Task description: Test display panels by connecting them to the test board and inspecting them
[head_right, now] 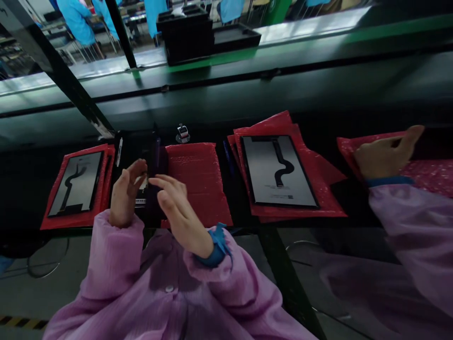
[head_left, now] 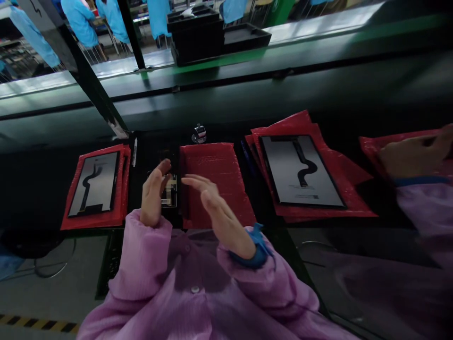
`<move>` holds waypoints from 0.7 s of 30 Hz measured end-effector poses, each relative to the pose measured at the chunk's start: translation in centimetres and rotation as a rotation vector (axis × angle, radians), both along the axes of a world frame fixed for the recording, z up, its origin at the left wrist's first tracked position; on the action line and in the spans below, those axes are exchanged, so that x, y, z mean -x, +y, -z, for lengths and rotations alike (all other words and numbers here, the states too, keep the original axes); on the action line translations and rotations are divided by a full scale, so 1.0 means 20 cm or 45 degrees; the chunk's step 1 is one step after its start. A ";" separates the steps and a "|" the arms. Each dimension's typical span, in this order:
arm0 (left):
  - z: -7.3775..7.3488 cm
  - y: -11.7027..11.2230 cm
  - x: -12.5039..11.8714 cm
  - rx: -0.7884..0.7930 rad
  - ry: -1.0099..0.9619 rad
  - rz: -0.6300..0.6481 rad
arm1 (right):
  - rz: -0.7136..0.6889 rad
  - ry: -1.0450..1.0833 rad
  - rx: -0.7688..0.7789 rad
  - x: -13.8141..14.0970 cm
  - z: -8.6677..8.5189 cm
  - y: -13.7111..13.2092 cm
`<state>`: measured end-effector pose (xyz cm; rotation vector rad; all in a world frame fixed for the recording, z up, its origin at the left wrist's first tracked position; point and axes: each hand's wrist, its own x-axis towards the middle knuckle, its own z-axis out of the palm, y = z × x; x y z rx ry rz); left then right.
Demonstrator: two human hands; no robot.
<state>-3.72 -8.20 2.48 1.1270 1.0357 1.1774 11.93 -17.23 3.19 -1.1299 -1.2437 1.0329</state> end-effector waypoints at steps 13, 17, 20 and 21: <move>-0.04 0.04 -0.01 0.220 -0.236 -0.092 | -0.147 -0.067 -0.183 0.20 0.22 -0.01; -0.01 0.07 0.03 0.260 -0.110 -0.168 | 0.148 -0.162 0.066 0.11 0.25 0.01; 0.00 0.09 0.07 0.263 -0.038 -0.249 | 0.301 -0.275 0.248 0.05 0.33 0.05; 0.00 0.10 0.09 0.262 -0.055 -0.245 | 0.297 -0.277 0.280 0.04 0.34 0.06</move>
